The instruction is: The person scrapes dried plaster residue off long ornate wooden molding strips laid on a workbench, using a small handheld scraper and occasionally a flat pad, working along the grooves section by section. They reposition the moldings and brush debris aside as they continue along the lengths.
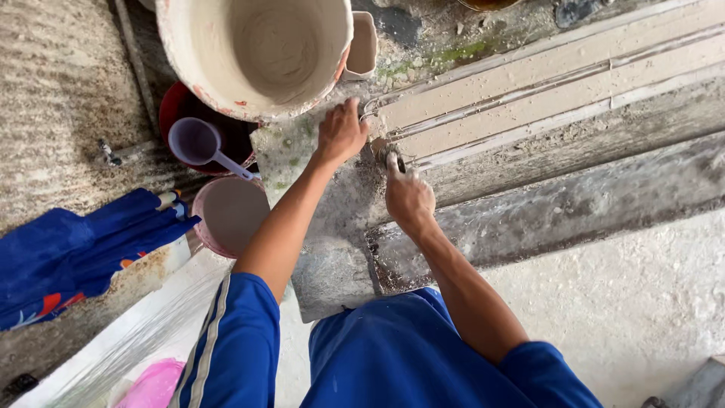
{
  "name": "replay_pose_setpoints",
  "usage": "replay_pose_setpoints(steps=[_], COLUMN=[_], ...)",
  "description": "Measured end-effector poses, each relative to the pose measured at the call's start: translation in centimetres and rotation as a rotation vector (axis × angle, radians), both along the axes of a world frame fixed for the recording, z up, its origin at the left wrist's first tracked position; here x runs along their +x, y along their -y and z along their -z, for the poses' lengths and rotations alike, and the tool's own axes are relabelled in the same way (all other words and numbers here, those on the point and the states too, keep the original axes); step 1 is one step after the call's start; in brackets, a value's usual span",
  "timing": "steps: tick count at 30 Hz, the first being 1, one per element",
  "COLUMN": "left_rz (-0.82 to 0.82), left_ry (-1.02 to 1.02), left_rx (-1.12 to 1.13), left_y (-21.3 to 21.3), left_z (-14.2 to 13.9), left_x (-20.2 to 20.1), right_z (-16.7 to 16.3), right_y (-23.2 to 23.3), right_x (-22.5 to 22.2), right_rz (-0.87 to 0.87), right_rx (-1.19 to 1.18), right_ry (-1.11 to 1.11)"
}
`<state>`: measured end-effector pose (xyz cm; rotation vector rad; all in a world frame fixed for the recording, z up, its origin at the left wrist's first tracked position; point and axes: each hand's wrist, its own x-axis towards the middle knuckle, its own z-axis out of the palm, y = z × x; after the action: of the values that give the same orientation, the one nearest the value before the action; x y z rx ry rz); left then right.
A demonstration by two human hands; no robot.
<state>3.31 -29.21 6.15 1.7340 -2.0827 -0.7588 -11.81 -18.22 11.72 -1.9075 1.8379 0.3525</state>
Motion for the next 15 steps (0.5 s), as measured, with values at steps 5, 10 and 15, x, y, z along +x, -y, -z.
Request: replay_pose_setpoints(steps=[5,10,15], left_rz=[-0.1,0.092,0.335], left_ry=[-0.002,-0.008,0.2], left_rx=[0.322,0.719,0.57], left_y=[-1.3,1.7,6.3], left_z=[0.5,-2.2,-3.2], left_x=[-0.1,-1.3,-5.7], right_z=[0.5,1.1,0.4], right_y=[1.1,0.2,-0.4], right_x=[-0.4,-0.5,-0.1], right_rz=[0.177,-0.06,0.126], right_rx=[0.202,-0.191,0.159], right_ry=[0.121,-0.014,0.151])
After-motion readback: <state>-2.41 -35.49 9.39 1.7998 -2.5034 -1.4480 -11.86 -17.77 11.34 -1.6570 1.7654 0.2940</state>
